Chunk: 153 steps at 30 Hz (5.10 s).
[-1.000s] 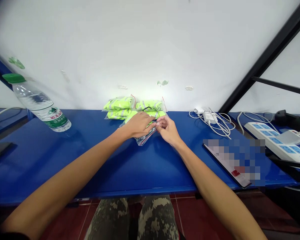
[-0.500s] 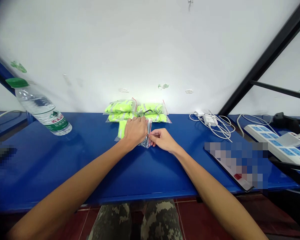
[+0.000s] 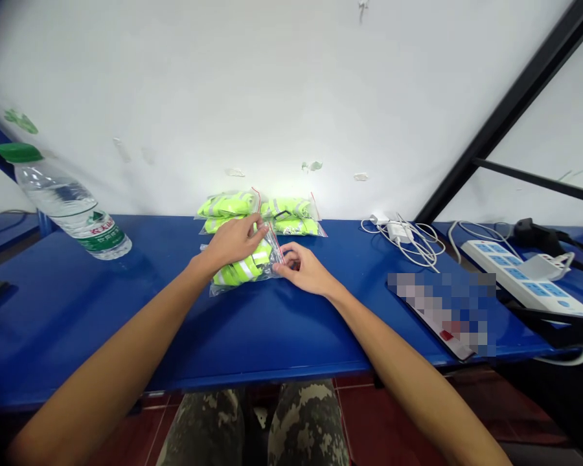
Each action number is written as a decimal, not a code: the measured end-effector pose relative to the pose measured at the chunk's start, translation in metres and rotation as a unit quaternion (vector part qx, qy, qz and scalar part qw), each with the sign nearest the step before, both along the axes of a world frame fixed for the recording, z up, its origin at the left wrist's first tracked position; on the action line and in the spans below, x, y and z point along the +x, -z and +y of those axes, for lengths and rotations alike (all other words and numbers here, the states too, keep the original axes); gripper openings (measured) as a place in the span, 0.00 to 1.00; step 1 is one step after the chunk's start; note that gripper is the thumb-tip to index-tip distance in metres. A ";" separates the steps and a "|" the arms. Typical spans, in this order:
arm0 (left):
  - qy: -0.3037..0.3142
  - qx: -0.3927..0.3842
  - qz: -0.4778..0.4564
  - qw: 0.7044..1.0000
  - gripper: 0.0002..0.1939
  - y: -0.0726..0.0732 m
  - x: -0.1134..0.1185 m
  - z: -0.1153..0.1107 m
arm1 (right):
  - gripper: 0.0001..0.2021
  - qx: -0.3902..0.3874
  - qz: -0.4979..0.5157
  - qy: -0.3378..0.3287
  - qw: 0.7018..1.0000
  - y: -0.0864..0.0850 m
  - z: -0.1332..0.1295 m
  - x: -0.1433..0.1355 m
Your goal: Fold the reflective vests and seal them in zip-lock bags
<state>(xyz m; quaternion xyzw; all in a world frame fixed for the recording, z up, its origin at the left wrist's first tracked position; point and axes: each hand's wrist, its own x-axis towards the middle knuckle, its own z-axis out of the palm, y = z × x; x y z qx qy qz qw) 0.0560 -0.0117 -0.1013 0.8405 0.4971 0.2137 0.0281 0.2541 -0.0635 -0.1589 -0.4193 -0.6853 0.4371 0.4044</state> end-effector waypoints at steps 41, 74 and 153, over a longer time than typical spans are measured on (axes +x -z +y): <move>-0.051 -0.011 -0.063 0.997 0.19 0.018 0.007 -0.002 | 0.23 -0.007 -0.011 0.069 0.997 0.004 0.008 0.003; -0.018 -0.017 -0.020 0.999 0.19 0.013 0.029 -0.024 | 0.20 0.045 0.031 0.092 0.994 0.004 0.005 -0.003; 0.034 0.083 -0.077 0.993 0.23 0.049 0.008 -0.014 | 0.28 0.190 -0.216 0.259 0.922 0.015 0.004 -0.015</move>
